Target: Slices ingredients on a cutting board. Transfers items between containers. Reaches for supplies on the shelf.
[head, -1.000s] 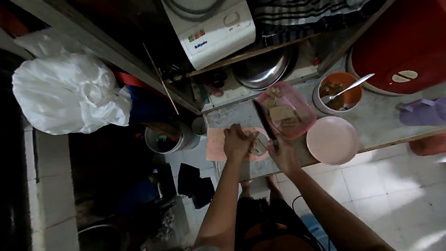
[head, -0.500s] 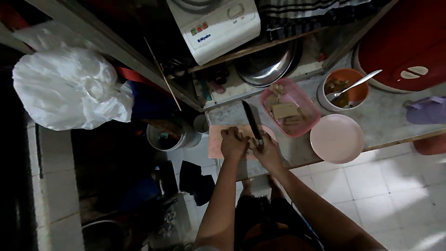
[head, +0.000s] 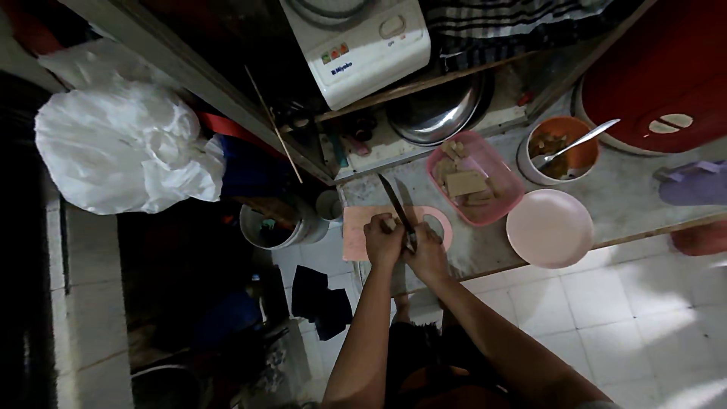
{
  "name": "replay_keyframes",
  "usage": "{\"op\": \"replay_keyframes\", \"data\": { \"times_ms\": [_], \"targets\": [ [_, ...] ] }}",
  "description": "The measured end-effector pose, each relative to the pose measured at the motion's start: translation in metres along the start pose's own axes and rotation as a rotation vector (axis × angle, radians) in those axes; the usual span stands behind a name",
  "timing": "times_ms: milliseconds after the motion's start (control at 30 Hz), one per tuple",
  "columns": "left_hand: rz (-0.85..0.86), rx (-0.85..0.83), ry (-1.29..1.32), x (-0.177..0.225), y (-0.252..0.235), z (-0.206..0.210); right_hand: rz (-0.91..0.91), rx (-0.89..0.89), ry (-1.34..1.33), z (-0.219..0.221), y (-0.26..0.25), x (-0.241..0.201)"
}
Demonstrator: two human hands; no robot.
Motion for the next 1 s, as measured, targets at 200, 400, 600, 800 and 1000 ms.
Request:
{"op": "replay_keyframes", "data": {
  "times_ms": [200,400,600,800,1000],
  "targets": [
    [0.026,-0.085,0.067,0.013,0.000,0.019,0.004,0.014,-0.058,-0.020,-0.002,0.001],
    [0.090,-0.022,-0.218,0.025,0.000,0.025,-0.009,0.042,0.011,-0.018,-0.009,0.020],
    [0.090,0.005,-0.346,0.037,0.004,0.029,0.093,-0.015,-0.061,-0.031,0.005,0.029],
    [0.209,0.073,-0.532,0.042,0.004,0.047,0.074,0.281,-0.121,-0.113,0.022,0.031],
    [0.231,0.104,-0.643,0.048,0.009,0.055,0.016,0.343,-0.145,-0.170,-0.004,0.070]
  ]
}}
Point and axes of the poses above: each hand's wrist, its own y-axis away from the middle knuckle, its own z-axis out of the palm, x = y × z, the point moved 6 cm from there along -y, towards the middle knuckle, and after that the axes turned 13 degrees about -z, right-handed, at the moved point
